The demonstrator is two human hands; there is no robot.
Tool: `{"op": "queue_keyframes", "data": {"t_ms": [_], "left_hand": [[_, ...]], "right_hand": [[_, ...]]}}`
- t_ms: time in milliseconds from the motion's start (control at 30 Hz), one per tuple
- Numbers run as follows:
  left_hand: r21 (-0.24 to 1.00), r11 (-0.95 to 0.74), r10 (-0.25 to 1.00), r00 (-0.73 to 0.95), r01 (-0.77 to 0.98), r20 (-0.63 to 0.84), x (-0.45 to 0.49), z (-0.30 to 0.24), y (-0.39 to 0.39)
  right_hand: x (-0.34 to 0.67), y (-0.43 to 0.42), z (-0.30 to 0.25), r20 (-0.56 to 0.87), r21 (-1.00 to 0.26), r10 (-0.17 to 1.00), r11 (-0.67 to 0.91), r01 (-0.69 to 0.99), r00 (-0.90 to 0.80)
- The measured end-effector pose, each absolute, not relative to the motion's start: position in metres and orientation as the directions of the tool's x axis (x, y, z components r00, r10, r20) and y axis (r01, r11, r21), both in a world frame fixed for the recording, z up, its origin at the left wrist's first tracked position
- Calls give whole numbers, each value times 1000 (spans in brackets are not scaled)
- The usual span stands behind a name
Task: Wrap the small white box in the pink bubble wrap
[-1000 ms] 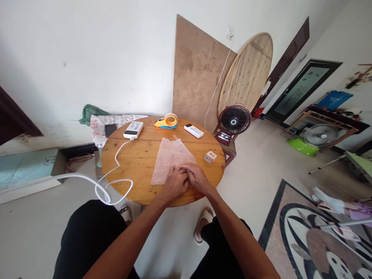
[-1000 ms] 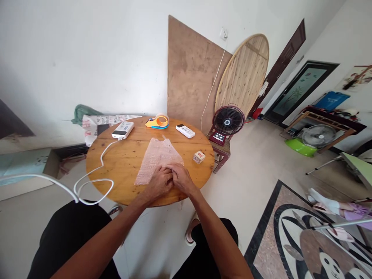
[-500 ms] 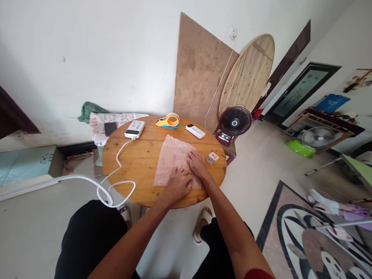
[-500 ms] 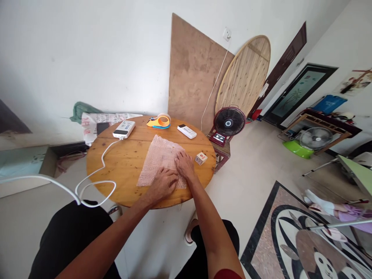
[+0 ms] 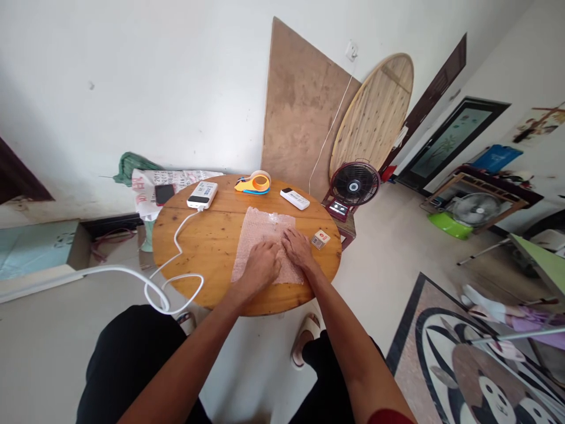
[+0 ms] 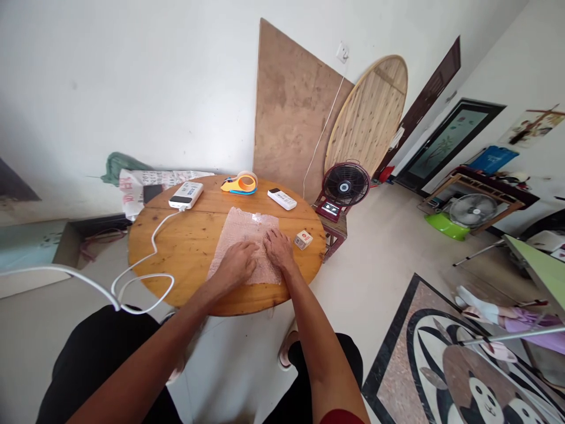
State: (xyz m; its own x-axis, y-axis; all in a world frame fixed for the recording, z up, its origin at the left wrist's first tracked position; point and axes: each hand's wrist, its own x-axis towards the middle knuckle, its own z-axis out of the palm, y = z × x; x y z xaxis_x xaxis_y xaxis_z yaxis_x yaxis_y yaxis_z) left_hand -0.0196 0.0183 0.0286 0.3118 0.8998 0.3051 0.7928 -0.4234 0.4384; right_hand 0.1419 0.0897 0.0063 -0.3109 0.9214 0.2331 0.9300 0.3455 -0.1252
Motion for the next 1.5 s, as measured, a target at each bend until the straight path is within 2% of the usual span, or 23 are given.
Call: {"op": "queue_keyframes", "data": {"t_ms": [167,300,433,600,733,1033,1200,1333,1500], "left_hand": [[331,-341,930,263,880,259,-16,24,54],[282,-345,924,271,895,270,-13,8,65],[261,-359,913,279,896,297,-15,-5,66],[257,-340,918,260,905,299,-14,-7,66],[247,-345,914,265,905,306,-13,-8,66],[255,-330,927,262,909,266,-11,-8,68],[243,-332,931,275,912,239,-12,-3,68],[256,-283,957,252,924,146,-16,7,65],[159,-257,965,246,953,89,-11,29,64]], "right_hand": [[144,93,4,218,-170,929,339,925,-300],[145,93,1,227,-174,927,339,924,-297],[142,96,6,243,-97,921,336,937,-305],[134,124,21,150,-10,936,324,946,-319],[130,147,19,205,45,929,307,951,-309],[134,160,1,303,1,911,294,956,-280],[134,159,3,292,-45,923,273,961,-249],[135,156,5,265,-56,933,268,962,-245],[135,156,5,282,-28,926,270,963,-251]]}}
